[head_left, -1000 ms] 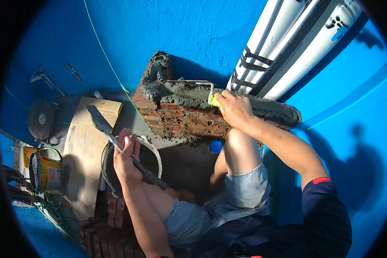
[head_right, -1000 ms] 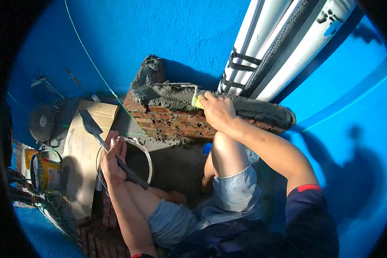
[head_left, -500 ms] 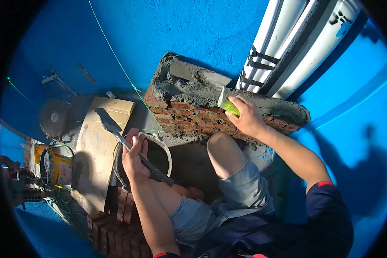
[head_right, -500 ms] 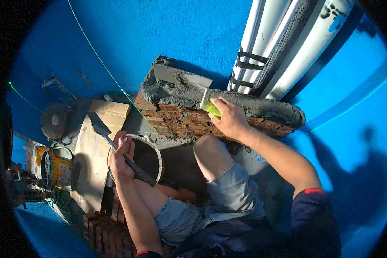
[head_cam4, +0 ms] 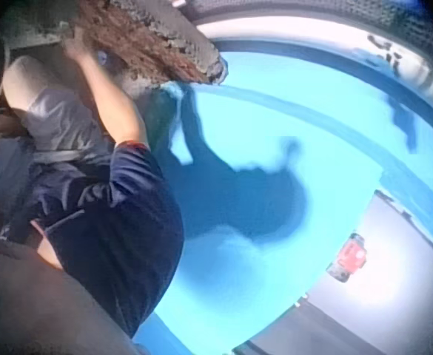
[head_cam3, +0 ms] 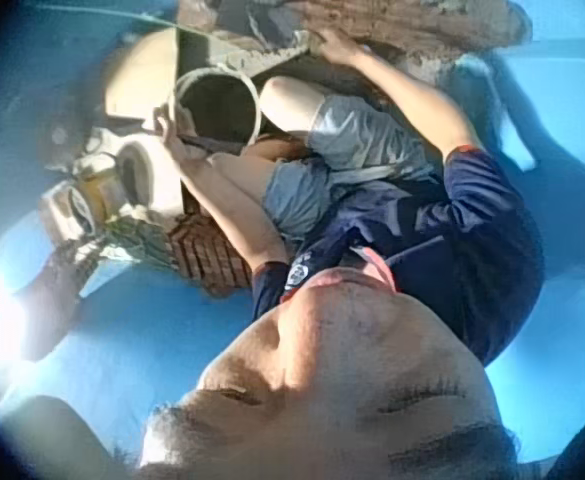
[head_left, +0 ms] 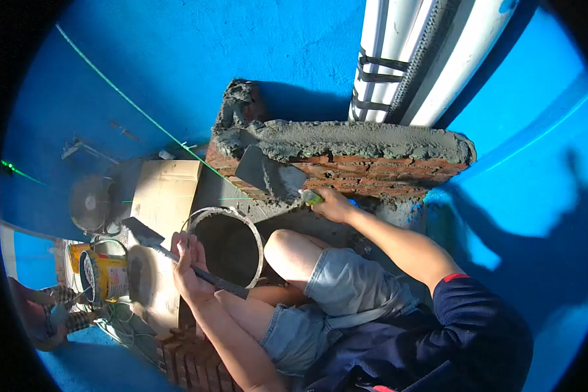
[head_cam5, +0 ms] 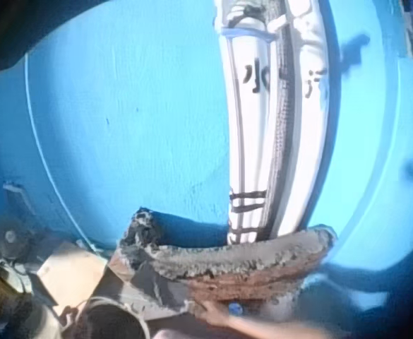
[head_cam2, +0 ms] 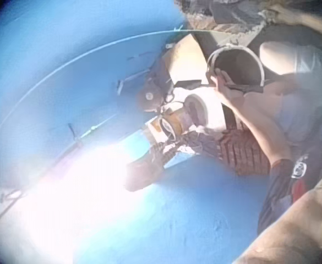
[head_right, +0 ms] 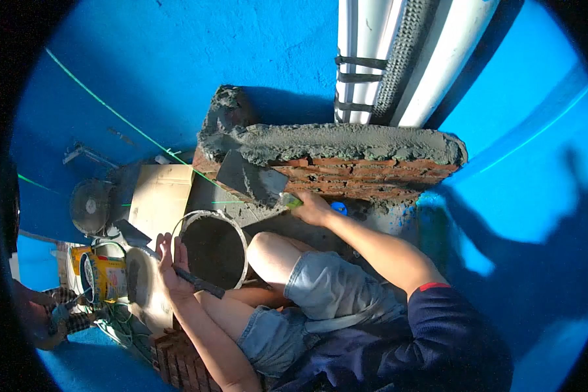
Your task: The person builds a small brick structure by applying mortar to bricks with a trowel and positioning them onto the wall, while also mixing mortar in a bucket.
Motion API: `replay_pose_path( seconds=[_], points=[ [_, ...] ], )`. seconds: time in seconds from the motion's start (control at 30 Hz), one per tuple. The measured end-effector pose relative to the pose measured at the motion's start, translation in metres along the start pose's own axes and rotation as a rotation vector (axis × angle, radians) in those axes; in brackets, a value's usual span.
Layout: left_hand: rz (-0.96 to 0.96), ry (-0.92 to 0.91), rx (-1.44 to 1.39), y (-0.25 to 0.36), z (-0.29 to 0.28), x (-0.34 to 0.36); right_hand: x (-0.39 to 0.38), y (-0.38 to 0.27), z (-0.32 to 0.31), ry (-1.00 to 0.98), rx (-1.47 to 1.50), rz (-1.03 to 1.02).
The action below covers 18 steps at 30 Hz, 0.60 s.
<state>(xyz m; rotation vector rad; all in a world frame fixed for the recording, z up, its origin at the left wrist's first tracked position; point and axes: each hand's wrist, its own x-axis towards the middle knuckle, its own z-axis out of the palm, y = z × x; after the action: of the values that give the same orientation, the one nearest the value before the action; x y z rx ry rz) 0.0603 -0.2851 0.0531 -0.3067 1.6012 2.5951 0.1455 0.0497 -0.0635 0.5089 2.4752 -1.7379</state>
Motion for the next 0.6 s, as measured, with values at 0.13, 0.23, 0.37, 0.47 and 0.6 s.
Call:
replay_pose_path(
  seconds=[0.13, 0.23, 0.37, 0.47, 0.6],
  points=[
    [-0.039, -0.122, -0.046, -0.006, -0.015, 0.020, -0.026, 0.060, -0.041, -0.022, 0.065, 0.046],
    [-0.073, -0.118, -0.032, -0.005, 0.004, 0.015, -0.063, 0.070, -0.080, 0.025, 0.126, 0.083],
    [-0.112, -0.166, 0.014, -0.011, 0.006, 0.018, -0.114, 0.066, -0.127, 0.119, 0.176, 0.126],
    [-0.135, -0.226, 0.020, -0.017, 0.006, 0.024, -0.144, 0.086, -0.162, 0.179, 0.259, 0.201],
    [-0.168, -0.247, -0.009, -0.019, 0.014, 0.022, -0.177, 0.109, -0.214, 0.185, 0.290, 0.225]
  ],
)
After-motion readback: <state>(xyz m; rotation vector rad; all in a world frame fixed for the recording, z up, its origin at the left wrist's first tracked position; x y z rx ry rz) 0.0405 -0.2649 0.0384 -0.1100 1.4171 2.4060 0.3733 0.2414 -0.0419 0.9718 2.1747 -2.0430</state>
